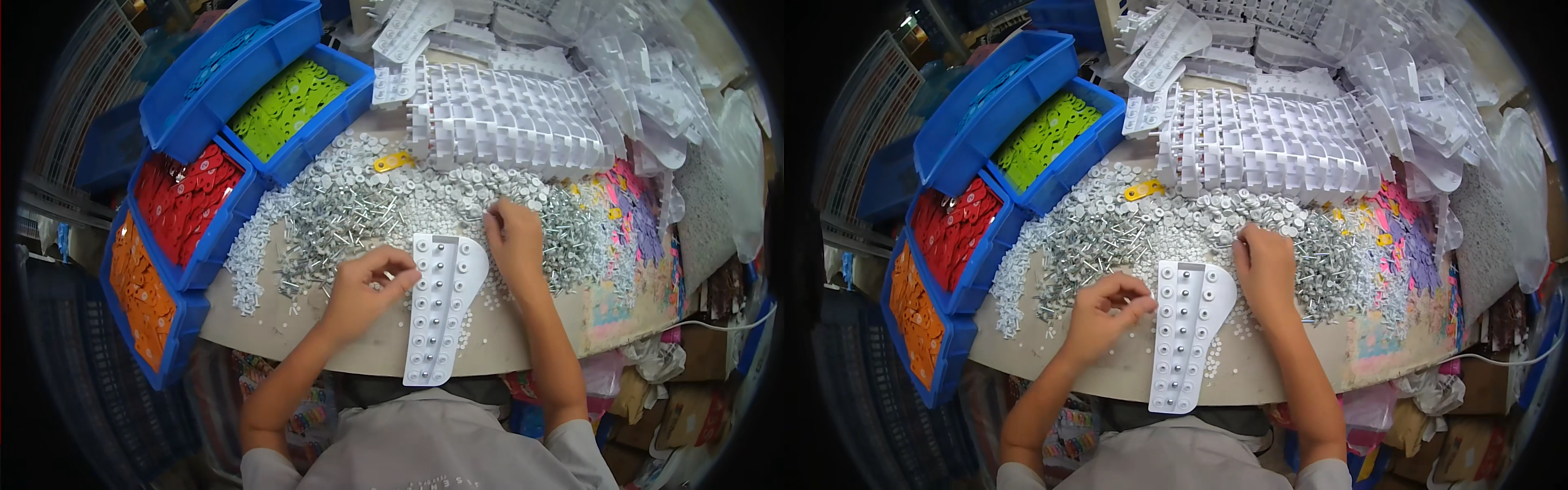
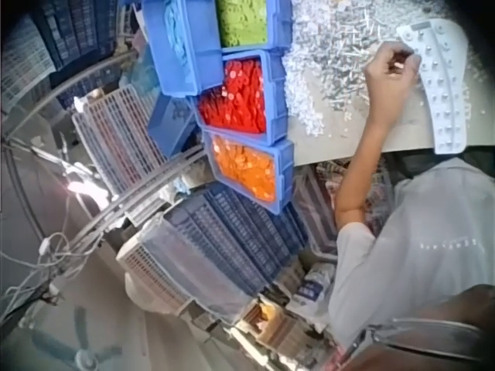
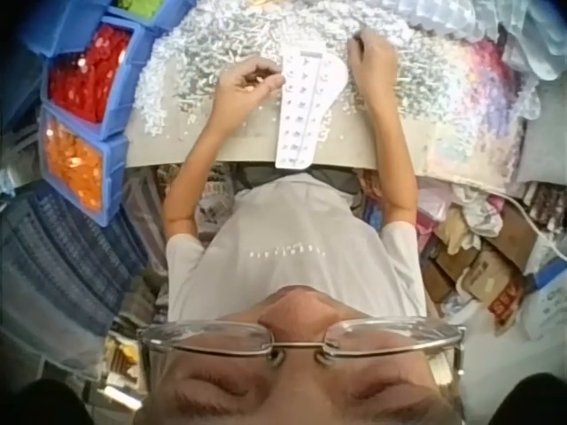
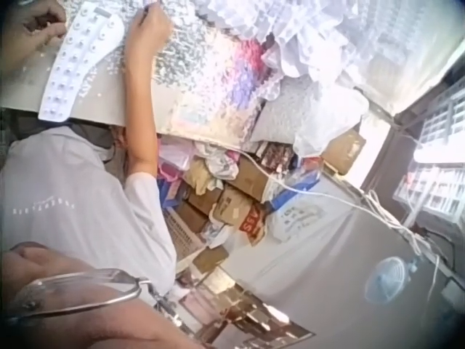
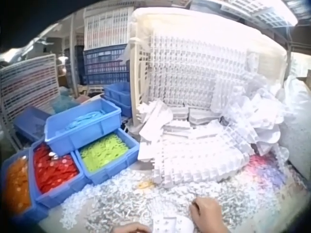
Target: Assembling small plastic components into a white template on a workbench.
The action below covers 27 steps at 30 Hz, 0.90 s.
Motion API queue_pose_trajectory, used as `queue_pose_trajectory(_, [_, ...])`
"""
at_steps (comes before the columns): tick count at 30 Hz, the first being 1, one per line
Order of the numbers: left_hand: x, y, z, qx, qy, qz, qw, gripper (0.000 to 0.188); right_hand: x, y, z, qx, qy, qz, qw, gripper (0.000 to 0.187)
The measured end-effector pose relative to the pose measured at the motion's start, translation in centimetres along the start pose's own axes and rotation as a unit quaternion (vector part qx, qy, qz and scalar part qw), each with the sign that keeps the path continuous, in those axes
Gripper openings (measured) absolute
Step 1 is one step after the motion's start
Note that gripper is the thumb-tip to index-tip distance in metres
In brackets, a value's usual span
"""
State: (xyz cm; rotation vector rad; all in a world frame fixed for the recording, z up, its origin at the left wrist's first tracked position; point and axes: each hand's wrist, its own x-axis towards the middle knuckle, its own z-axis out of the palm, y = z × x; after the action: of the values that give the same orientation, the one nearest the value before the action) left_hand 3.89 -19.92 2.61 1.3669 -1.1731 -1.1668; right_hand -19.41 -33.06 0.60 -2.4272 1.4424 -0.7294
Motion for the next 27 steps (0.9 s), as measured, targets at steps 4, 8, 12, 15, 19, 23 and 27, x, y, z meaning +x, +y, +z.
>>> queue_pose_trajectory(4, [-2.0,-0.4,0.8,0.000,-0.031,-0.028,0.999,0.015,-2.5,-2.3,-2.5,0.088,0.021,0.032,0.995,0.009])
queue_pose_trajectory(8, [-2.6,-0.6,1.1,0.165,-0.026,0.084,0.982,0.010,-5.9,-4.9,-4.8,0.237,-0.100,0.063,0.964,0.009])
queue_pose_trajectory(12, [-2.8,-0.8,1.3,0.217,-0.054,0.120,0.967,0.011,-7.5,-5.5,-4.7,0.228,-0.150,0.021,0.962,0.008])
queue_pose_trajectory(15, [-3.0,-1.1,1.7,0.246,-0.045,0.126,0.960,0.008,-7.8,-5.5,-4.1,0.232,-0.157,0.032,0.960,0.008])
queue_pose_trajectory(19, [-2.9,-1.2,2.1,0.239,-0.017,0.132,0.962,0.006,-7.8,-5.5,-4.0,0.228,-0.167,0.043,0.958,0.008])
queue_pose_trajectory(23, [-3.1,-1.2,2.4,0.195,0.003,0.077,0.978,0.008,-7.5,-5.4,-4.1,0.203,-0.163,0.003,0.965,0.008])
queue_pose_trajectory(27, [-2.8,-2.3,2.0,0.277,0.015,0.191,0.942,0.013,-7.8,-6.0,-3.4,0.148,-0.139,0.002,0.979,0.009])
